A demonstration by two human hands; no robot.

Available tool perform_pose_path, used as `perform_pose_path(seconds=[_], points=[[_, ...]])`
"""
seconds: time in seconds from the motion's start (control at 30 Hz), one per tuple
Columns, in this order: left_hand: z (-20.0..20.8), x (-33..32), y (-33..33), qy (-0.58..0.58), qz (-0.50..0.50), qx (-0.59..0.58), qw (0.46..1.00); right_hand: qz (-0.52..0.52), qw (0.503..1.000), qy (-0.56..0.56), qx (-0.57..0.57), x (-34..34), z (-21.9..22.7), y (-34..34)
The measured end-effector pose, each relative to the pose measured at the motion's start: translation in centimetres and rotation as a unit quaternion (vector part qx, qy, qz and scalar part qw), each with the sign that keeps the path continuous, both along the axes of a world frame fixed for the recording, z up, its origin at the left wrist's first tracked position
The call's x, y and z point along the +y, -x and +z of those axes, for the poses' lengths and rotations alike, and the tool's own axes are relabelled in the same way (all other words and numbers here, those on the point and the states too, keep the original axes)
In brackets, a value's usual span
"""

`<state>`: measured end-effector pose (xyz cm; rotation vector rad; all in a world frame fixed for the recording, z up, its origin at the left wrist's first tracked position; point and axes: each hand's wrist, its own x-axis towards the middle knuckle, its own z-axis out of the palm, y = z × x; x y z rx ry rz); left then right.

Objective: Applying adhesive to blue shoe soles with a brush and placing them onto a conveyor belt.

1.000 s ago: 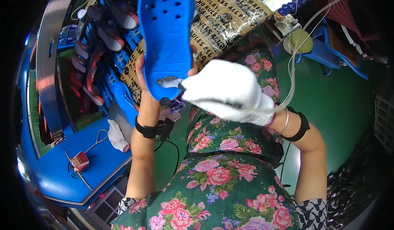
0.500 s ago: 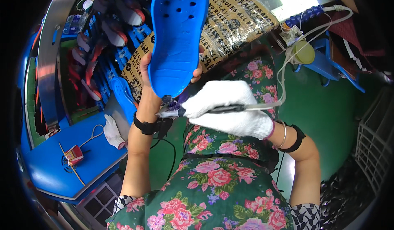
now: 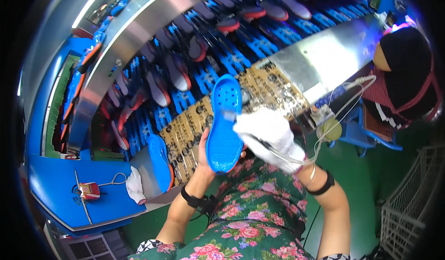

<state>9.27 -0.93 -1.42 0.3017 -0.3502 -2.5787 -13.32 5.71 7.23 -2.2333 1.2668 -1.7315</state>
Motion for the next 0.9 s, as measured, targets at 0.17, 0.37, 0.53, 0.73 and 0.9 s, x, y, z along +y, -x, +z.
perform_pose_path(seconds=[0.17,0.37,0.53,0.73,0.9], points=[[5.0,-1.3,-2.2,0.109,0.075,0.03,0.991,0.097,0.849,-0.301,-0.422,3.1,2.7,1.2],[18.4,-6.4,-4.3,0.377,-0.017,0.186,0.907,0.075,0.793,-0.181,-0.577,2.3,0.3,3.4],[29.6,-12.7,-1.5,0.29,0.106,0.254,0.916,0.127,0.763,-0.245,-0.585,0.2,-0.8,0.6],[31.6,-20.7,-1.4,0.112,0.341,0.099,0.928,0.144,0.768,-0.285,-0.555,-1.5,-4.3,-0.9],[29.9,-19.8,-3.2,0.371,0.401,-0.064,0.835,0.126,0.727,-0.305,-0.602,-0.4,-4.5,-0.3]])
